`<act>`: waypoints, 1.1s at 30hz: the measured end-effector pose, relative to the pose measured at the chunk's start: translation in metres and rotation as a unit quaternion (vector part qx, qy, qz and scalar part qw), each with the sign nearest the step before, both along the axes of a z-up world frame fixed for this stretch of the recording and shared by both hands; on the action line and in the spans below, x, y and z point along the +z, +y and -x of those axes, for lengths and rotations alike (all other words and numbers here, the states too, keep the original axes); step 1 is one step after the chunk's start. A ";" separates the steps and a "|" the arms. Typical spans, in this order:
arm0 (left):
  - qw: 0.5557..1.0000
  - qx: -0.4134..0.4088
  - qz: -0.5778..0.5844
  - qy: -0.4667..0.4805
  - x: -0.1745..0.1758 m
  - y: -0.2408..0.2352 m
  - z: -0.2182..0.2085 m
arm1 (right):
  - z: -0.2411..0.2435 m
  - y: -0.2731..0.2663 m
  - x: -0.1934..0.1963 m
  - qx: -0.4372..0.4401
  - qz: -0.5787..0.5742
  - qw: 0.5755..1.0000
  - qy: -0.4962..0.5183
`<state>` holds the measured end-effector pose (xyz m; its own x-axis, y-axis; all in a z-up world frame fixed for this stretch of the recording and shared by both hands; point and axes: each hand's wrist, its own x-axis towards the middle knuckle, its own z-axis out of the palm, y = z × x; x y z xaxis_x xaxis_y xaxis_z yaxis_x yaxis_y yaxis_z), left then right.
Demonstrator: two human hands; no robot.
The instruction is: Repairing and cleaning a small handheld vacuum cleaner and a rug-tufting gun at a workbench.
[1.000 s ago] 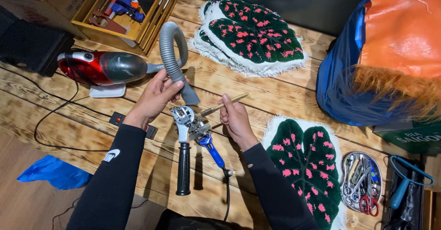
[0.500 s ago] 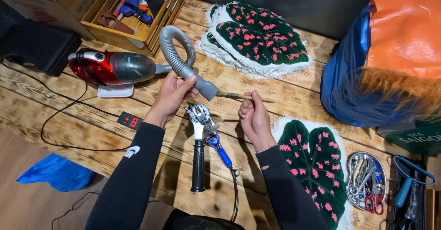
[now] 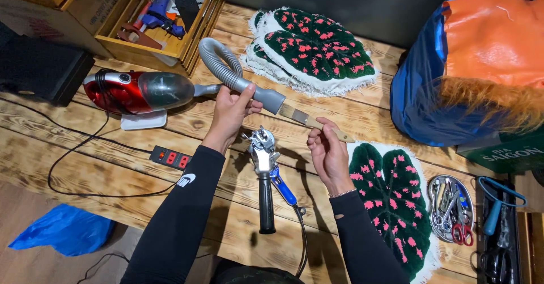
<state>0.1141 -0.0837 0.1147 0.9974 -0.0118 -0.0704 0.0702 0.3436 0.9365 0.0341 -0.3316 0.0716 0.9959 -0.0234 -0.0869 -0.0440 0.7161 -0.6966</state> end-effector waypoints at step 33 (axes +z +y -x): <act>0.579 0.031 -0.815 0.016 -0.095 0.295 -0.065 | -0.051 -0.065 -0.102 0.054 0.812 0.564 0.142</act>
<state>0.1795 0.2109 0.0200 0.9904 0.1313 0.0439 0.1305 -0.9912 0.0201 0.0849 -0.3961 -0.0300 0.9504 -0.2423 -0.1951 -0.3014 -0.8728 -0.3840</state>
